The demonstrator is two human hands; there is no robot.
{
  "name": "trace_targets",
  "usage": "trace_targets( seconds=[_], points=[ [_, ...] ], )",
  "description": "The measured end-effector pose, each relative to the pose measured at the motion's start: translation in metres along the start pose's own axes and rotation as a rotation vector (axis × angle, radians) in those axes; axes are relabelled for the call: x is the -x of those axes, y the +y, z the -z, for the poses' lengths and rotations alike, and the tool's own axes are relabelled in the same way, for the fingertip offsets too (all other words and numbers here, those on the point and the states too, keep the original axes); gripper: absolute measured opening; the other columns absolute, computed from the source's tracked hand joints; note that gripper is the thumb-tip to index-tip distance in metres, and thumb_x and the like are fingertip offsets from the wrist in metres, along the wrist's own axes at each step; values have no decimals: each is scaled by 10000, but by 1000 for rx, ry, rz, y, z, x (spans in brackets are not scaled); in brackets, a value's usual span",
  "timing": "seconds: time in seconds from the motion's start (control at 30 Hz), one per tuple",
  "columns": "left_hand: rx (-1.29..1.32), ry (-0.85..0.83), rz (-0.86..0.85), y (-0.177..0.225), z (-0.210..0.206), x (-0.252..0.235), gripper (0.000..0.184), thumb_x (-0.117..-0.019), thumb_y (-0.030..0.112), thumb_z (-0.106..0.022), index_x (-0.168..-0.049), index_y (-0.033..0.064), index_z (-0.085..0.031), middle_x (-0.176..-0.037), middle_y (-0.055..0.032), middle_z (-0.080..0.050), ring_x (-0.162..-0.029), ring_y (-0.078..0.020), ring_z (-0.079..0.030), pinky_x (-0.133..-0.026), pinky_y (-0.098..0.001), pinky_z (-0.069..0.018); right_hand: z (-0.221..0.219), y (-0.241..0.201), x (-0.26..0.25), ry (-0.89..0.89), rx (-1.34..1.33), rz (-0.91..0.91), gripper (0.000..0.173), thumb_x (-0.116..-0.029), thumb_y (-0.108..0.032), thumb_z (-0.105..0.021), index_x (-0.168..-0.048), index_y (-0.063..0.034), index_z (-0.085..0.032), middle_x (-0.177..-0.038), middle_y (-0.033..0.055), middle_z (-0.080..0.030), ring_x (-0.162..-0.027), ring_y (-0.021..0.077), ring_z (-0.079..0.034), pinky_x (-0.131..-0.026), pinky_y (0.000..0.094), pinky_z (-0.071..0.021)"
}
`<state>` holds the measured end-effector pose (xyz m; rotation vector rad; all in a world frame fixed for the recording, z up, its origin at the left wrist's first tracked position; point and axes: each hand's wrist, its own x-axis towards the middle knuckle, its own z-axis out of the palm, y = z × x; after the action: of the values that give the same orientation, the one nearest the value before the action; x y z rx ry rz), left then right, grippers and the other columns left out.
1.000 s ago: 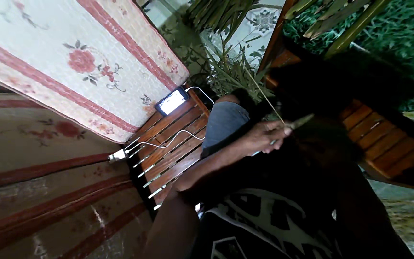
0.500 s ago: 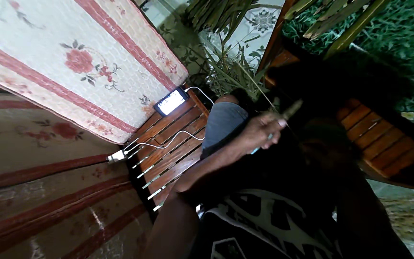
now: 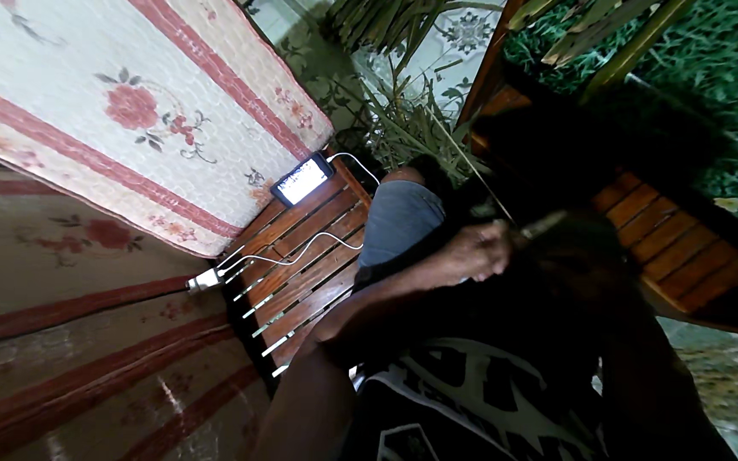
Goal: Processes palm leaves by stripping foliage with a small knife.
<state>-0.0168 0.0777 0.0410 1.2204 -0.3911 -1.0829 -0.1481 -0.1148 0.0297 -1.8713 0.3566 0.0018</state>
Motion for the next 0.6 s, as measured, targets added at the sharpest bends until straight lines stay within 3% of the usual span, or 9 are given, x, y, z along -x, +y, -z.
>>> trace_targets(
  seconds=[0.07, 0.13, 0.17, 0.2, 0.3, 0.37, 0.43, 0.5, 0.6],
  points=[
    [124, 89, -16, 3, 10, -6, 277, -1090, 130, -459, -1300, -15, -567, -608, 2, -538, -465, -48, -491, -441, -174, -435, 2, 19, 0, 13, -78, 19, 196, -962, -217, -637, -1014, -38, -699, -734, -82, -660, -581, -6, -598, -536, 176, -534],
    [86, 64, -8, 0, 8, -7, 269, -1088, 127, -469, -1300, -8, -562, -612, -5, -546, -460, -58, -497, -434, -188, -439, 2, 36, 0, 37, -138, 58, 127, -966, -192, -651, -1011, -99, -725, -746, -93, -683, -588, 13, -616, -548, 191, -549],
    [21, 11, 17, -3, 1, -5, 271, -1082, 119, -472, -1307, -3, -561, -634, -3, -551, -469, -57, -493, -436, -194, -439, 3, 45, -2, 27, -159, 165, 118, -975, -161, -635, -1025, -91, -715, -772, -92, -696, -607, 5, -628, -560, 182, -549],
    [-34, -42, 40, -6, -6, -3, 282, -1073, 109, -487, -1319, -5, -568, -661, -8, -556, -474, -61, -487, -436, -205, -437, 8, 68, -10, -49, -182, 410, 204, -1017, -163, -587, -1103, -7, -686, -861, -53, -721, -670, -7, -657, -575, 153, -555],
    [-29, -75, 21, -4, -8, -1, 262, -1067, 99, -485, -1271, -24, -593, -657, -7, -550, -478, -58, -481, -437, -202, -425, 4, 14, 1, 20, -114, 24, 176, -980, -206, -628, -1041, -54, -694, -800, -85, -699, -635, 7, -640, -588, 187, -566],
    [90, 9, -27, -1, 3, -5, 225, -1072, 89, -449, -1213, -20, -586, -598, 6, -526, -458, -48, -479, -435, -181, -422, 2, 6, 3, 34, -108, -9, 176, -960, -174, -629, -1029, -22, -687, -756, -81, -675, -593, 4, -615, -544, 180, -546],
    [169, 65, -27, -3, 7, -8, 254, -1087, 116, -470, -1276, -17, -574, -585, -8, -530, -446, -62, -488, -428, -188, -436, 3, 11, 2, 20, -103, 23, 165, -951, -167, -636, -1007, -22, -690, -731, -77, -672, -583, 8, -616, -543, 184, -547],
    [111, 20, 4, -7, -2, -7, 281, -1081, 111, -472, -1317, -11, -561, -618, 2, -530, -460, -60, -484, -430, -195, -434, 0, 5, 3, 38, -124, -6, 135, -940, -147, -641, -993, -33, -689, -716, -86, -666, -577, 5, -612, -552, 177, -545],
    [9, -53, 19, -4, -11, -1, 244, -1072, 118, -489, -1228, -28, -608, -637, 4, -528, -468, -55, -466, -431, -201, -413, 5, 6, 5, 19, -106, -30, 170, -970, -195, -657, -1033, -48, -713, -787, -81, -702, -631, 1, -636, -586, 176, -562]
  ],
)
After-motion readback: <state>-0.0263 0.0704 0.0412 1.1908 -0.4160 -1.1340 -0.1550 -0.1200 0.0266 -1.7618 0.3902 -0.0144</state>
